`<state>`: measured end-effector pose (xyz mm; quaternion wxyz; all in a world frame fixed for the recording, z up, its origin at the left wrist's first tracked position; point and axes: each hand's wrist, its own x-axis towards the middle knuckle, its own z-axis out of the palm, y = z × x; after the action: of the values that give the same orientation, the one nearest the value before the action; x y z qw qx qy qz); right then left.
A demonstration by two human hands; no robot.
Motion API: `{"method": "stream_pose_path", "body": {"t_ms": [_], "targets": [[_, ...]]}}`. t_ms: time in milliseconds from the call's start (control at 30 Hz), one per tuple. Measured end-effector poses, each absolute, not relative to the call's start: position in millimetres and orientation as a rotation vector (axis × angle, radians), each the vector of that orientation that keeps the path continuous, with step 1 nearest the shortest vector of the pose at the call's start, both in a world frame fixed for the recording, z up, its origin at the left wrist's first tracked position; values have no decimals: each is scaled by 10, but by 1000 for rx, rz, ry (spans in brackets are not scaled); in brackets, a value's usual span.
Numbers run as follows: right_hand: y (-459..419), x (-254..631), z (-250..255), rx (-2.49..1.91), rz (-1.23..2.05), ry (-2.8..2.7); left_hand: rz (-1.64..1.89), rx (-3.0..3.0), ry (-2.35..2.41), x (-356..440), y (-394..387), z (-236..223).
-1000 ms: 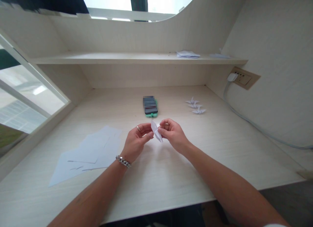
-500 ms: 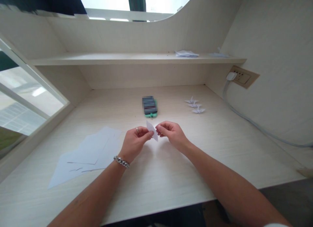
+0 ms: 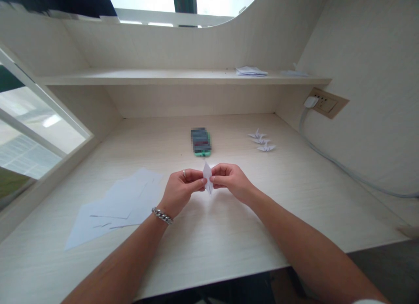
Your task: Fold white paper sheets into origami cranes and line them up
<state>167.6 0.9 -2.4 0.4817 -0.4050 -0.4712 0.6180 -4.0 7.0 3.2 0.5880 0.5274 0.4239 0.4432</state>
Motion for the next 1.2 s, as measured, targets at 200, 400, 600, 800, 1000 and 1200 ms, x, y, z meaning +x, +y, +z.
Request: {"method": "stream_pose_path", "body": {"t_ms": [200,400,600,800,1000,1200], "targets": [[-15,1671,25,-911,1530,-1103,1074,1202,949,-41,64,24],[-10,1680,-1,-942,1427,-1232,1135,1477,988,-72,76,23],[-34,1657,-68,-970,1069,-1421,1147,1433,977,-78,80,37],[-56,1647,-75,-976,897,-1473,1128,1506,1040,-60,56,42],[-37,1642,-87,-997,997,-1464,1192,1619,1079,-63,67,-17],[-63,1634,-21,-1044,999,-1499,1193,1668,1111,-56,58,-1]]}}
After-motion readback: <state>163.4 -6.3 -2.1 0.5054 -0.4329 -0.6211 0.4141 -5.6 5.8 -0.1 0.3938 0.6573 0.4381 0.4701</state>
